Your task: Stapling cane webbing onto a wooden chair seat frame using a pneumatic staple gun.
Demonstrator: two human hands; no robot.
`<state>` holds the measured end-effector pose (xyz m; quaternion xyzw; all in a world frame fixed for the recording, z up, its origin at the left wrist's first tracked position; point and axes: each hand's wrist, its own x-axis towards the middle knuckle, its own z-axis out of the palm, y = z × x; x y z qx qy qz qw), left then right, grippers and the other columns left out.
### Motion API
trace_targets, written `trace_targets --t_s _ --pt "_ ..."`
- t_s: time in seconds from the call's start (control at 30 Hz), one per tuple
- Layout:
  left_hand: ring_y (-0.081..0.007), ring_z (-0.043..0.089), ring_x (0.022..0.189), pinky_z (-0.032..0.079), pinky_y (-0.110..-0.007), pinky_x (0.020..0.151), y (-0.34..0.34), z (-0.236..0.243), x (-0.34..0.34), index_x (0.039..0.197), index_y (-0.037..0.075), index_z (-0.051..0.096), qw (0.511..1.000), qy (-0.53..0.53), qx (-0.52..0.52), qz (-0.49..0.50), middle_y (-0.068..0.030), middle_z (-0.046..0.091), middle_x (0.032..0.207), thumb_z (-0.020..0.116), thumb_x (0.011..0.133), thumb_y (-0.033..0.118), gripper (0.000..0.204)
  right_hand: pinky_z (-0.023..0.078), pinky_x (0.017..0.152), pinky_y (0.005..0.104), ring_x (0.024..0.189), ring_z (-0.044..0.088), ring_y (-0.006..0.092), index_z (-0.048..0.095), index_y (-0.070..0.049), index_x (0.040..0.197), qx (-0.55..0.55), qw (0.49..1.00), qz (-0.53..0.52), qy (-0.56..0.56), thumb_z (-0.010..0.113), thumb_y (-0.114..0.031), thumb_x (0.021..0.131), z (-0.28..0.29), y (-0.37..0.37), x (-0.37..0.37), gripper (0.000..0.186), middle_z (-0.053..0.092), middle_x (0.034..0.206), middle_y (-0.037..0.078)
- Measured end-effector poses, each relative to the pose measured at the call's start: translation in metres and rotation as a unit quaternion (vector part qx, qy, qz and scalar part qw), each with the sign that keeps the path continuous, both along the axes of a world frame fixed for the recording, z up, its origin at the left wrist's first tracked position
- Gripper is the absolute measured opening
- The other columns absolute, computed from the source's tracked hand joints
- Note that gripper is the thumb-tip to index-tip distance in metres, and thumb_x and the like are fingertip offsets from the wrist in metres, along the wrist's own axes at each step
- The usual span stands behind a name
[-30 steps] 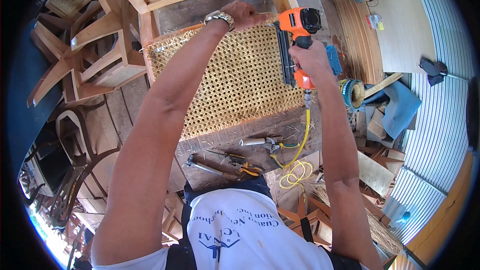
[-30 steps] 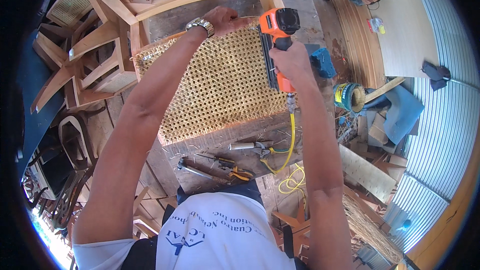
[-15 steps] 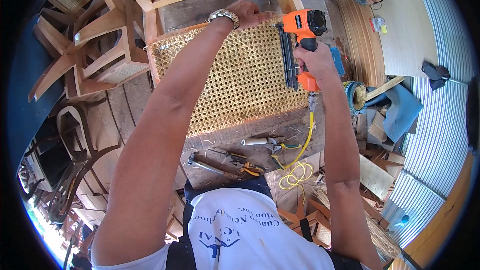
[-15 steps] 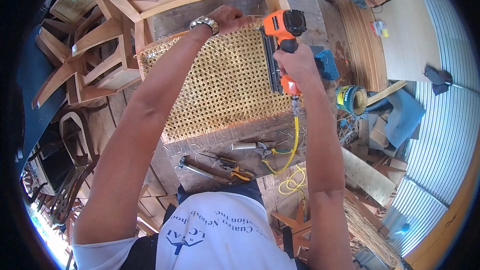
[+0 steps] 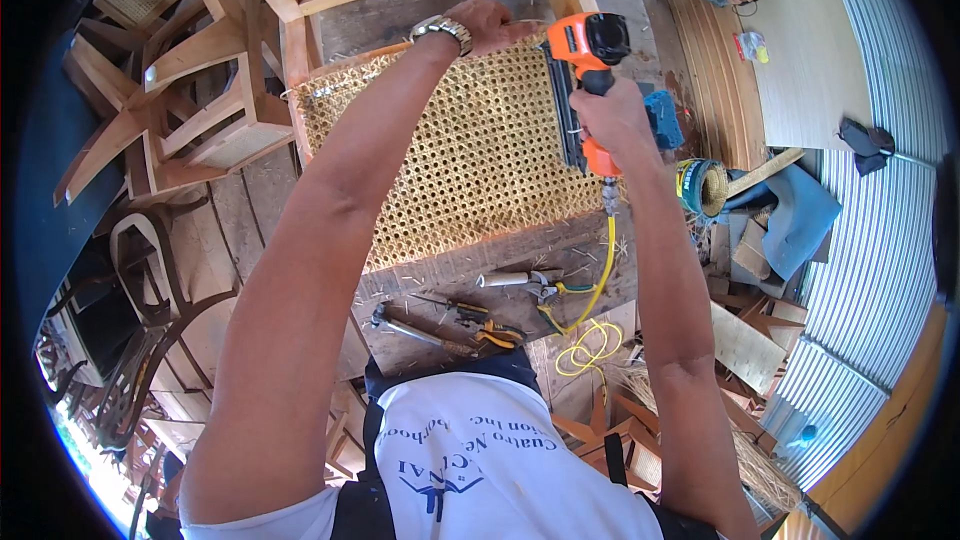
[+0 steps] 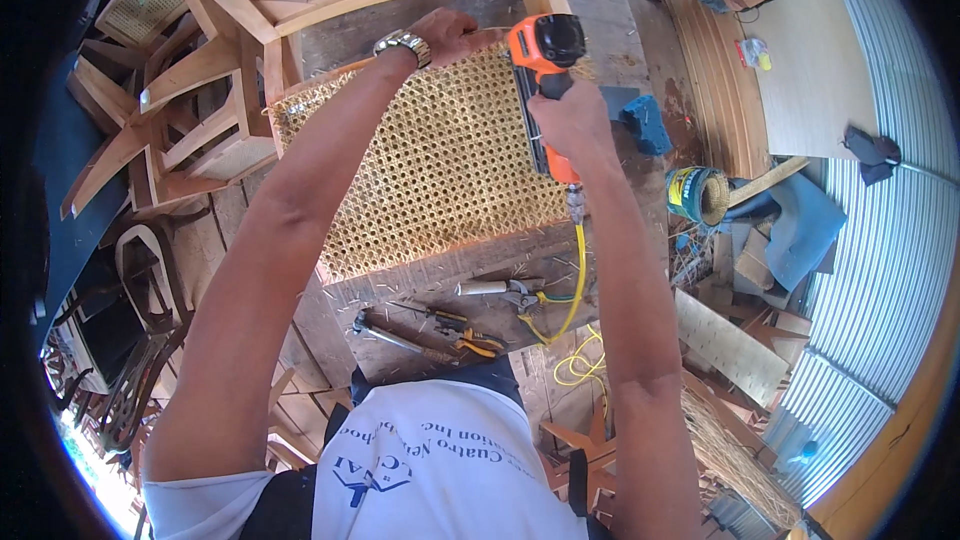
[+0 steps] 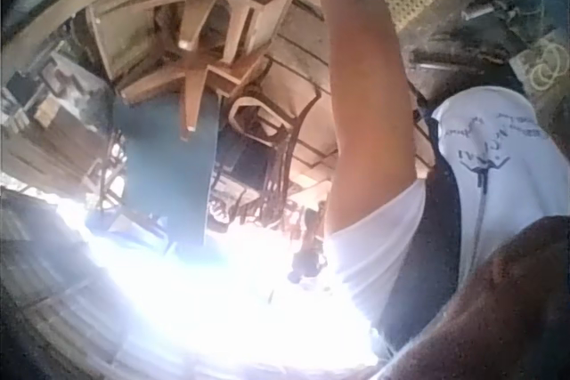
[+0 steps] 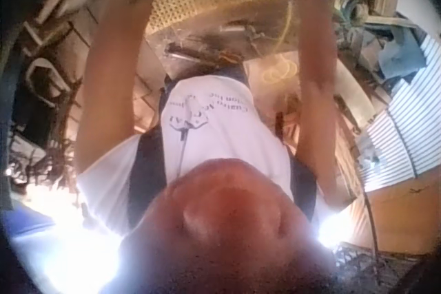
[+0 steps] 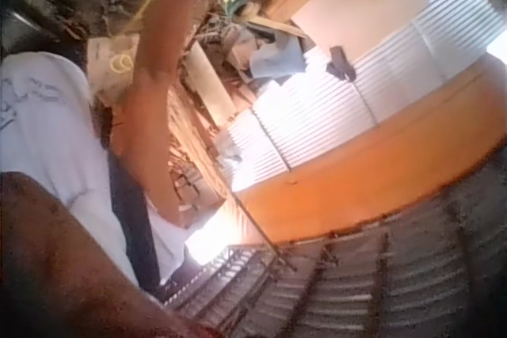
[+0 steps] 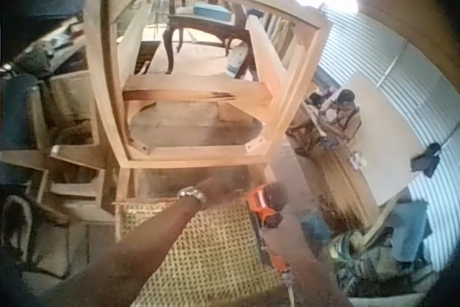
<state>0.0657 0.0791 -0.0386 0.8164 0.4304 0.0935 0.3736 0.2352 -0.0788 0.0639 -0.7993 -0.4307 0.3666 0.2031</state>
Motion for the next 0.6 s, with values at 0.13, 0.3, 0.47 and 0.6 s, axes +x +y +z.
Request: trace_targets --t_s 0.13,0.3,0.47,0.6 --pt "-0.0249 0.061 0.062 0.049 -0.041 0.066 -0.001 -0.007 -0.002 0.076 0.004 0.071 1.0 -0.016 0.014 0.013 -0.0131 0.061 0.061 0.049 0.088 0.076 0.076 0.048 0.055 0.0311 0.054 0.059 0.0135 0.064 -0.001 0.091 -0.027 0.997 0.0 0.074 0.068 -0.014 0.081 0.002 -0.003 0.018 0.017 0.06 0.065 0.004" --pt "-0.0268 0.067 0.081 0.052 -0.044 0.075 0.011 -0.008 -0.023 0.101 0.006 0.073 0.996 0.053 -0.012 -0.077 -0.016 0.068 0.082 0.047 0.089 0.075 0.074 0.044 0.049 0.0279 0.051 0.054 0.0098 0.062 -0.004 0.087 0.0 0.996 -0.042 0.078 0.071 -0.013 0.082 0.048 -0.066 0.035 0.014 0.058 0.062 0.001" --pt "-0.0353 0.06 0.12 0.046 -0.048 0.1 -0.001 0.035 -0.07 0.129 0.012 0.065 0.986 0.16 -0.019 -0.04 -0.0201 0.065 0.126 0.041 0.086 0.083 0.086 0.041 0.046 0.026 0.05 0.053 0.0083 0.062 -0.004 0.088 -0.016 0.995 -0.098 0.029 0.071 -0.011 0.084 0.056 -0.139 0.098 0.012 0.057 0.06 0.0" --pt "-0.0365 0.057 0.124 0.043 -0.049 0.103 0.012 0.008 -0.137 0.12 0.003 0.069 0.971 0.21 -0.116 0.021 -0.0279 0.063 0.126 0.028 0.079 0.094 0.108 0.041 0.045 0.0265 0.05 0.054 0.0091 0.062 -0.004 0.088 -0.021 0.99 -0.133 0.043 0.07 -0.01 0.084 0.051 -0.166 0.124 0.011 0.058 0.063 0.0"
